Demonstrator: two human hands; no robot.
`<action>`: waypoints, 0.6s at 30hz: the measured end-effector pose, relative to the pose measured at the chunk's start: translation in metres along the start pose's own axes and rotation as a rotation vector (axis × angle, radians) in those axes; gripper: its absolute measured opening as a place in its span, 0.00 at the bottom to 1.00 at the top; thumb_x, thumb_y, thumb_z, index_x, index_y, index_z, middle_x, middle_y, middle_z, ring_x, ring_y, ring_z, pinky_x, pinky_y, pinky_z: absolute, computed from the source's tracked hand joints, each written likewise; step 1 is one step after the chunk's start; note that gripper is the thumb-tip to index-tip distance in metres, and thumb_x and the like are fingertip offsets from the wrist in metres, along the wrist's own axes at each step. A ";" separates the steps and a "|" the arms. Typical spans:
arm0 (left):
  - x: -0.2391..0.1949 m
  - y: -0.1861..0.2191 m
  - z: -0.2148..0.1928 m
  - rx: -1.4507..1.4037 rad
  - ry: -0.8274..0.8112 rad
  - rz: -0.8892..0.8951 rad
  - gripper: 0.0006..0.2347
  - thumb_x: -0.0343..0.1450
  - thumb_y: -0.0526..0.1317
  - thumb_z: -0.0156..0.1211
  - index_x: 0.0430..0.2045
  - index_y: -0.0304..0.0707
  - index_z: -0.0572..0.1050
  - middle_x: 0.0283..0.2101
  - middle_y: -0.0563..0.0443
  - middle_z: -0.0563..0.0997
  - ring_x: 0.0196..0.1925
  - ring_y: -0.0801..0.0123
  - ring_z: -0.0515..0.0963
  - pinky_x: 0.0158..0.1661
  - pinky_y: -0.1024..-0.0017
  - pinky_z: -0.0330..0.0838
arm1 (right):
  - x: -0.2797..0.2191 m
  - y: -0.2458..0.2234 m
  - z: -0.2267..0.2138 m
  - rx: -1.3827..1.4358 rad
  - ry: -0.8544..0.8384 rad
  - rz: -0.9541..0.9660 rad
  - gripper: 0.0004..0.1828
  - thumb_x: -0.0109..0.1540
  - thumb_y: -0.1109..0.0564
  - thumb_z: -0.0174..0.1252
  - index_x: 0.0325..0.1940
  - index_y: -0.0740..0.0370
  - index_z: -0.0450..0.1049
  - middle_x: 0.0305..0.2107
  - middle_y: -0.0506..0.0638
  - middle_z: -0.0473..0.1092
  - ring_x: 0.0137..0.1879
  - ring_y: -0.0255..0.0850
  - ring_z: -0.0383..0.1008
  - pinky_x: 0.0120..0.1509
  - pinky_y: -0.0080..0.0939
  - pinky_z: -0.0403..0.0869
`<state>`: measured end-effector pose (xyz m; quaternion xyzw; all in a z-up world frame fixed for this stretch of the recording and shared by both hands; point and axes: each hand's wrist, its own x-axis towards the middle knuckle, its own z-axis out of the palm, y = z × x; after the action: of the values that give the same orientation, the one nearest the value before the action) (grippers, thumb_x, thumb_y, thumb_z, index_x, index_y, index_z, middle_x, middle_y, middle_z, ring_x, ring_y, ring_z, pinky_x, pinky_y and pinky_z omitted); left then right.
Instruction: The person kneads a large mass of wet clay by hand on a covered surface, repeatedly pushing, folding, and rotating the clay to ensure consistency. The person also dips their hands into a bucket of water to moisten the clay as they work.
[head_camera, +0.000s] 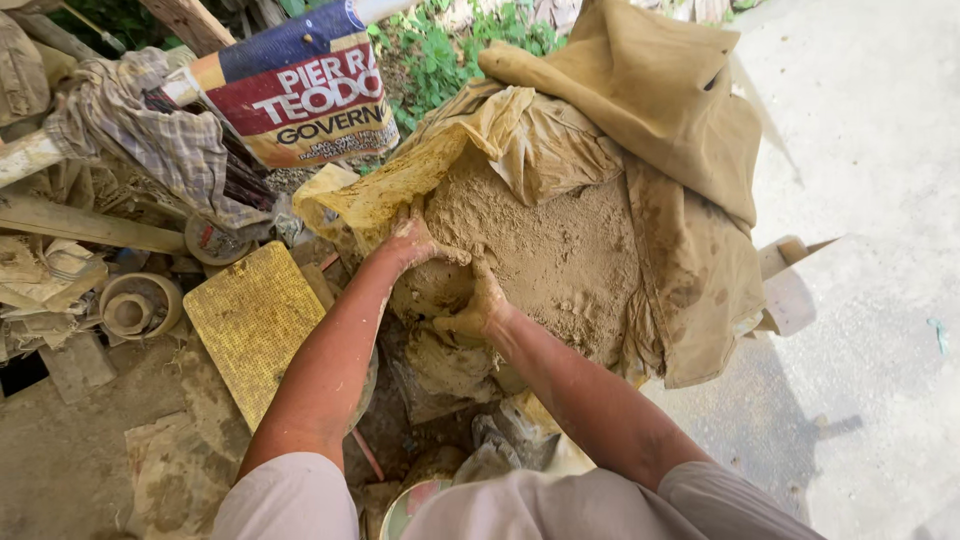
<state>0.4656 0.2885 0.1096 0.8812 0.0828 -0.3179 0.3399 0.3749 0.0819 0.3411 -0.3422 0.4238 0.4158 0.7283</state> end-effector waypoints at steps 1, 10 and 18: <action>0.004 0.002 -0.001 0.002 -0.003 -0.002 0.43 0.68 0.59 0.61 0.76 0.56 0.40 0.81 0.48 0.38 0.81 0.60 0.33 0.74 0.62 0.32 | 0.008 -0.002 0.001 0.051 0.019 0.028 0.54 0.62 0.20 0.39 0.81 0.55 0.44 0.76 0.63 0.45 0.80 0.61 0.46 0.78 0.76 0.50; 0.016 -0.038 0.003 -0.089 -0.109 -0.133 0.52 0.58 0.58 0.71 0.74 0.45 0.44 0.78 0.42 0.46 0.77 0.54 0.47 0.70 0.59 0.48 | 0.073 0.002 0.009 0.052 0.012 0.059 0.50 0.64 0.22 0.34 0.80 0.53 0.46 0.74 0.63 0.50 0.80 0.61 0.48 0.77 0.74 0.48; -0.031 0.045 -0.030 -0.186 -0.038 -0.168 0.59 0.50 0.57 0.81 0.73 0.35 0.47 0.75 0.36 0.54 0.74 0.49 0.60 0.66 0.56 0.63 | 0.066 0.015 0.018 -0.062 -0.010 -0.010 0.48 0.63 0.25 0.36 0.80 0.53 0.46 0.73 0.62 0.51 0.78 0.60 0.49 0.76 0.72 0.50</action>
<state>0.4728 0.2762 0.1702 0.8298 0.1789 -0.3527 0.3937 0.3871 0.1238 0.2869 -0.3646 0.4052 0.4266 0.7217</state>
